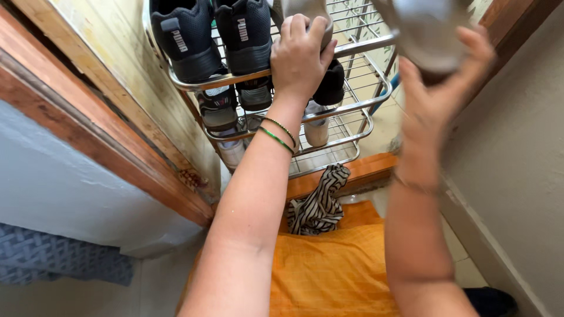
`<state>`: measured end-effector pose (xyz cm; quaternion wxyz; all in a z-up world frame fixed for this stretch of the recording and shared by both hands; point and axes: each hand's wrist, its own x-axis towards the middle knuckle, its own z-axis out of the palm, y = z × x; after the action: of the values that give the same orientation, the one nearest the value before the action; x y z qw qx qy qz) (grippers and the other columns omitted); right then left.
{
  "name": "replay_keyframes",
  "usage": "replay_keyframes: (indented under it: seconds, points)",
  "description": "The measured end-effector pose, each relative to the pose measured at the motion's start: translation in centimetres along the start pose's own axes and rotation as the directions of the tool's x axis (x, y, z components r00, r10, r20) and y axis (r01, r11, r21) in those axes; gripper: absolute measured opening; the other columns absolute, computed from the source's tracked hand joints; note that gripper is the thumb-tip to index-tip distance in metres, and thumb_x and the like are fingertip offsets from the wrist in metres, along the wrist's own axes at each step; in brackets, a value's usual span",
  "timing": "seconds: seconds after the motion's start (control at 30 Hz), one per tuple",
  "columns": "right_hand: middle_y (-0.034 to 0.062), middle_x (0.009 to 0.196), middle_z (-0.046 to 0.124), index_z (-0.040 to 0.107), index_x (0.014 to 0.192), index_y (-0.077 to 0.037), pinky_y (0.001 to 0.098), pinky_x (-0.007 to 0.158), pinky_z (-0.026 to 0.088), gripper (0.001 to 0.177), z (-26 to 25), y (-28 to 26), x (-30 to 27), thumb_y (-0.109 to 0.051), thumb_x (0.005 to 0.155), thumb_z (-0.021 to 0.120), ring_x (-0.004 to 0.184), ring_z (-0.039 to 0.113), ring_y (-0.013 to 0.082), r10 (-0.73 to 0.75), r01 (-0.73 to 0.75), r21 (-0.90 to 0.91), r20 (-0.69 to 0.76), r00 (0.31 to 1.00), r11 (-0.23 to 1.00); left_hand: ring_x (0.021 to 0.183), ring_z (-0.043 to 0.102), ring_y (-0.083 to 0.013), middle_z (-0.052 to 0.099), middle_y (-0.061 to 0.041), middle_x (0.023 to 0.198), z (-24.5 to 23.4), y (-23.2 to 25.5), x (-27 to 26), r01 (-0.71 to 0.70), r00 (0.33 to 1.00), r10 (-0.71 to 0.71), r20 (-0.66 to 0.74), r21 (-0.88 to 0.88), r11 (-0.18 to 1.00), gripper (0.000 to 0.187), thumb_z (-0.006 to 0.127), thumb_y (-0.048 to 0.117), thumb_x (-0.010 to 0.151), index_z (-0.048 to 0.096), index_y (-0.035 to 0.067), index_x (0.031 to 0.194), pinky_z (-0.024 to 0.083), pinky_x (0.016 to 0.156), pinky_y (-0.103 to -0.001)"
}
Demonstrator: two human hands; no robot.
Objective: The person sits on the floor and wipes several pairs of shoes and sandals with a striped cloth. They handle black sneakers, brown sandals, and dark slip-on shoes one at a time, wiping the uppers and soles, then placing them on a metal shoe rack. The person also folds a pair of dark socks.
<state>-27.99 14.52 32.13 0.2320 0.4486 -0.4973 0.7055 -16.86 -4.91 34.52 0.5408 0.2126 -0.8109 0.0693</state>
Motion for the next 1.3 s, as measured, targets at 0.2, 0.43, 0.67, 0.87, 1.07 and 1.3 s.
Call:
replay_keyframes:
  seconds: [0.2,0.43,0.67,0.87,1.07,1.3]
  points:
    - [0.0080,0.160,0.039,0.041,0.148,-0.021,0.0550,0.124,0.028,0.067,10.4,7.5,1.0,-0.031,0.100,0.087,0.151,0.040,0.0304,-0.064,0.042,-0.301,-0.062,0.996,0.953,0.118,0.056,-0.0290,0.053,-0.007,0.112,0.6,0.1,-0.2,0.002,0.998,0.000,-0.057,0.041,0.999,0.034,0.072,0.040,0.092,0.056,0.019,0.114,0.056,0.076,-0.042]
    - [0.0113,0.154,0.046,0.036,0.150,-0.013,0.0699,0.120,0.012,0.082,12.8,10.3,1.9,-0.058,0.099,0.081,0.148,0.040,0.0332,0.123,-0.130,-0.538,-0.048,0.991,0.833,0.123,0.054,-0.0293,0.053,-0.008,0.118,1.7,0.0,-0.6,0.019,0.996,-0.013,-0.087,0.067,0.998,0.036,0.071,0.041,0.092,0.055,0.021,0.117,0.056,0.075,-0.043]
    - [0.0165,0.141,0.062,0.037,0.150,-0.006,0.0670,0.120,0.005,0.084,9.4,12.5,4.4,-0.057,0.098,0.081,0.138,0.055,0.0326,0.046,0.028,-0.527,0.126,0.991,0.849,0.124,0.055,-0.0286,0.053,-0.007,0.118,1.7,0.0,-0.6,0.046,0.997,-0.045,-0.064,0.014,0.999,0.039,0.072,0.042,0.092,0.057,0.022,0.122,0.057,0.075,-0.042]
    - [0.0190,0.138,0.067,0.041,0.149,-0.002,0.0594,0.127,0.017,0.078,7.9,13.5,5.5,-0.054,0.103,0.077,0.132,0.058,0.0381,0.020,0.101,-0.517,0.222,0.975,0.850,0.123,0.055,-0.0294,0.053,-0.008,0.116,1.8,0.3,-0.5,0.070,0.995,-0.069,-0.078,0.017,0.997,0.039,0.073,0.040,0.089,0.058,0.022,0.120,0.058,0.076,-0.043]
    - [0.0215,0.143,0.060,0.031,0.153,0.000,0.0596,0.127,0.017,0.086,8.0,14.9,4.4,-0.063,0.111,0.070,0.139,0.052,0.0392,-0.037,0.173,-0.602,0.230,0.972,0.779,0.134,0.051,-0.0324,0.050,-0.012,0.130,1.6,0.5,-0.9,0.071,0.994,-0.066,-0.086,0.050,0.996,0.047,0.068,0.042,0.095,0.049,0.021,0.133,0.060,0.078,-0.042]
    - [0.0254,0.167,0.029,0.018,0.163,-0.001,0.0649,0.121,0.008,0.099,7.7,14.9,2.2,-0.074,0.108,0.054,0.155,0.020,0.0423,0.117,0.084,-0.730,0.221,0.968,0.678,0.146,0.036,-0.0437,0.037,-0.018,0.155,3.1,-1.5,-2.0,0.023,0.997,-0.025,0.068,0.025,0.999,0.067,0.064,0.049,0.104,0.033,0.014,0.153,0.056,0.093,-0.048]
